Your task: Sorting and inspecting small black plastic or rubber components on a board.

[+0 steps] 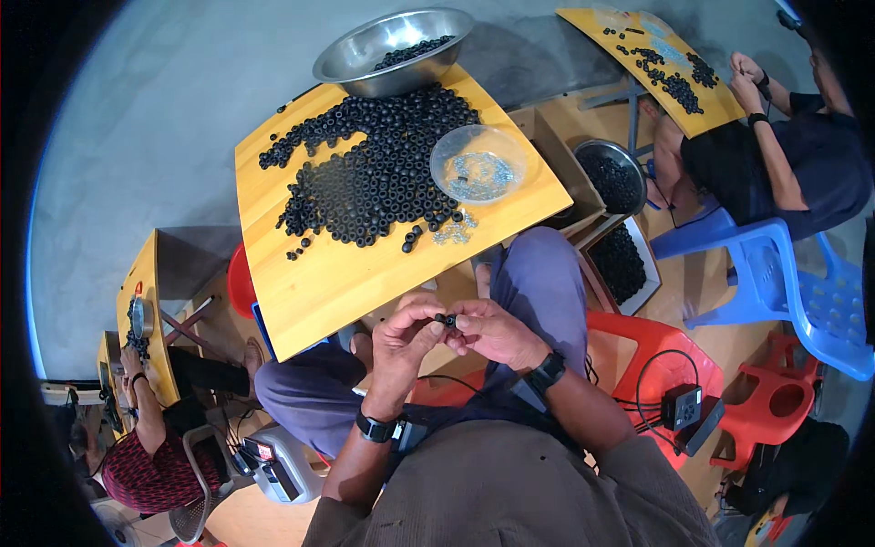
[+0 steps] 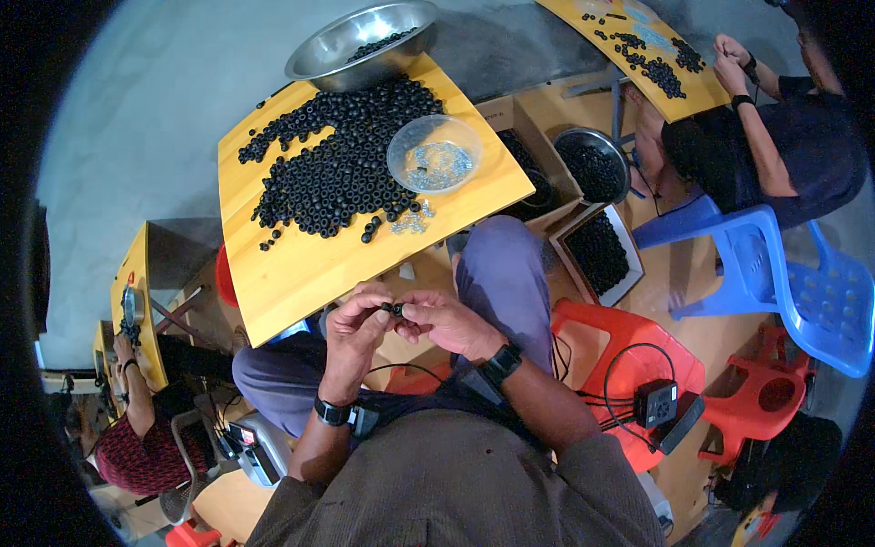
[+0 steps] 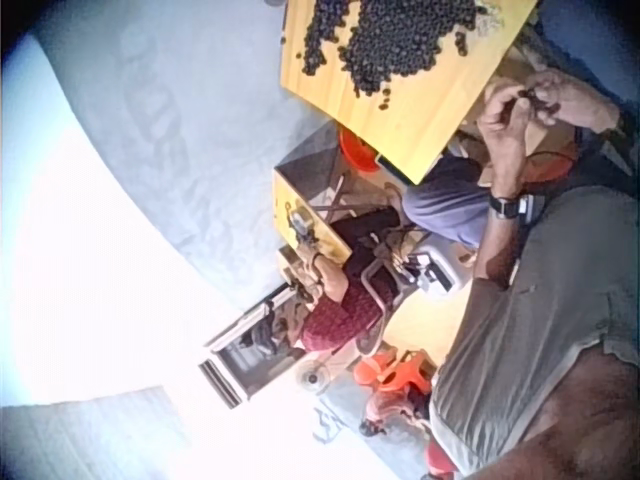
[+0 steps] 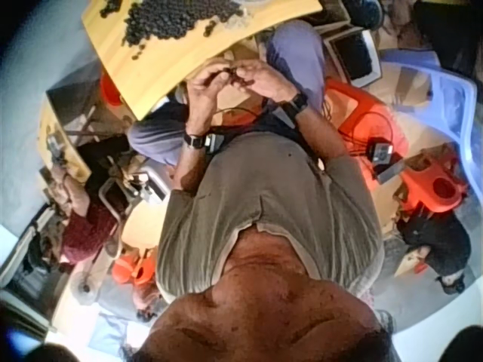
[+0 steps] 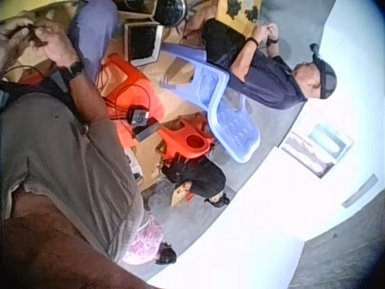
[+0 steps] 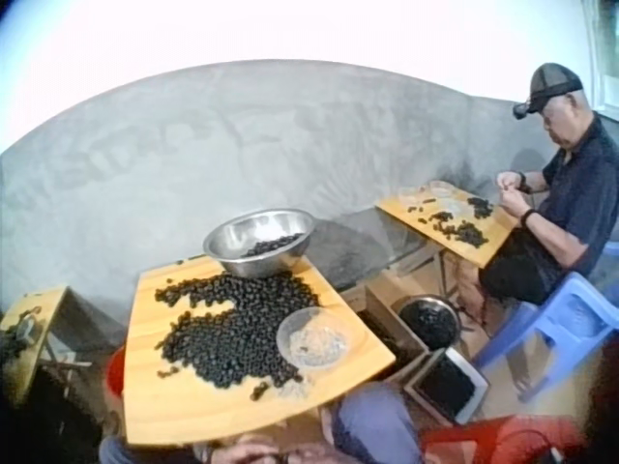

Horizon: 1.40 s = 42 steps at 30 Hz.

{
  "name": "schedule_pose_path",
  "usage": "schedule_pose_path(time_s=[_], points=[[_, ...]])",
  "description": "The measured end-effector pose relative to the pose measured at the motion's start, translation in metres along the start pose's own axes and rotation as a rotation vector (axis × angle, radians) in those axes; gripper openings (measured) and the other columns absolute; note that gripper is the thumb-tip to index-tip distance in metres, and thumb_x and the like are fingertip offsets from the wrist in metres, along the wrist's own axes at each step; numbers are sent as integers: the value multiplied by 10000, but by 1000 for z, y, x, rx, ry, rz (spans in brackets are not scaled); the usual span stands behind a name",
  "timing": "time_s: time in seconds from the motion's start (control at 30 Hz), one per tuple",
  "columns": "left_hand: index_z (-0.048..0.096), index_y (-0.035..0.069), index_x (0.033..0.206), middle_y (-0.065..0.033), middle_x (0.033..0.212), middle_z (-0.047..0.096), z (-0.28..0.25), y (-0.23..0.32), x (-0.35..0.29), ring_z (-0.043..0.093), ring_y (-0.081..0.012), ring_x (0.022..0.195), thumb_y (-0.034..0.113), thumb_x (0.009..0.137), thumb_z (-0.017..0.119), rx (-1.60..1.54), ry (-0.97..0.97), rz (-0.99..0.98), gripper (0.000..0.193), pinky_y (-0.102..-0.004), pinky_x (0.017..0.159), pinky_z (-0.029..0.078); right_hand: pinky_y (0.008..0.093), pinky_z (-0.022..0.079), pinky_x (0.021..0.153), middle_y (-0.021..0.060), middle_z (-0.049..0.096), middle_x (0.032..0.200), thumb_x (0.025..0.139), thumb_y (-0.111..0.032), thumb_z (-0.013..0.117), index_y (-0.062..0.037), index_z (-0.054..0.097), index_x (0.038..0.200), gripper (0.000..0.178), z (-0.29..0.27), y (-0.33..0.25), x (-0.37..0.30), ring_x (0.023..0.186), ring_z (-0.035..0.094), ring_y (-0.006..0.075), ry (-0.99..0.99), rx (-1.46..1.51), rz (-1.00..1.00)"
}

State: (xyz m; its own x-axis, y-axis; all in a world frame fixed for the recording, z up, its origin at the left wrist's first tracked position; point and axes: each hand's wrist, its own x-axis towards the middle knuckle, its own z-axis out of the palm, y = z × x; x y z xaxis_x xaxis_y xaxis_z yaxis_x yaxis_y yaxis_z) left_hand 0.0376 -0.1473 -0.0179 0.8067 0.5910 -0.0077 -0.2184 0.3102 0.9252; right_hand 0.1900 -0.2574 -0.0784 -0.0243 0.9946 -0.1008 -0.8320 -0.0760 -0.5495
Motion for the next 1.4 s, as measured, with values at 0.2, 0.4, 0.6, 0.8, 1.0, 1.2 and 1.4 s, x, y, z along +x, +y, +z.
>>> schedule_pose_path(time_s=[0.2,0.4,0.6,0.8,1.0,1.2,1.4], points=[[709,-14,1091,-73,1150,592,-1,0,1,627,-160,1025,-87,914,670,203,7,7,196,-300,912,523,268,495,751,4,695,953,1000,-284,660,-75,683,1095,231,0,1,-1,816,623,101,15,-12,-13],[724,8,1066,-69,1108,612,-4,-2,5,617,-157,1022,-65,893,702,339,-27,108,188,-309,914,501,258,496,759,-22,680,930,1001,-290,659,-97,684,1073,208,-2,1,-1,821,623,82,6,-7,-4],[713,13,1047,-92,1097,628,-1,11,4,631,-199,1007,-50,883,705,645,-9,175,177,-323,921,496,248,496,745,-22,670,938,1016,-282,633,-86,674,1085,211,1,0,3,824,618,77,70,-62,48],[701,4,1044,-162,1034,649,4,9,6,675,-317,966,-32,832,726,935,-44,382,216,-371,835,541,238,485,708,0,677,970,1039,-250,595,-28,658,1134,250,2,-1,-4,817,612,82,104,-6,32],[697,18,1078,-154,1034,640,-1,3,7,676,-340,928,-21,807,750,1006,-44,448,279,-391,768,552,246,465,657,-6,681,906,1027,-231,622,-14,695,1156,263,-2,7,0,737,593,80,163,-100,9],[688,-10,1092,-161,1055,631,-16,-3,3,674,-325,944,14,864,727,837,-39,335,233,-386,789,555,238,446,653,5,675,901,1030,-223,618,-3,695,1145,260,14,0,3,745,571,75,209,-155,66],[712,-23,1032,-202,885,710,-9,-9,6,725,-325,780,254,988,620,804,93,73,296,-393,700,566,251,462,652,29,674,896,1028,-156,602,-18,709,1055,176,-4,18,5,747,582,91,185,-166,57]])
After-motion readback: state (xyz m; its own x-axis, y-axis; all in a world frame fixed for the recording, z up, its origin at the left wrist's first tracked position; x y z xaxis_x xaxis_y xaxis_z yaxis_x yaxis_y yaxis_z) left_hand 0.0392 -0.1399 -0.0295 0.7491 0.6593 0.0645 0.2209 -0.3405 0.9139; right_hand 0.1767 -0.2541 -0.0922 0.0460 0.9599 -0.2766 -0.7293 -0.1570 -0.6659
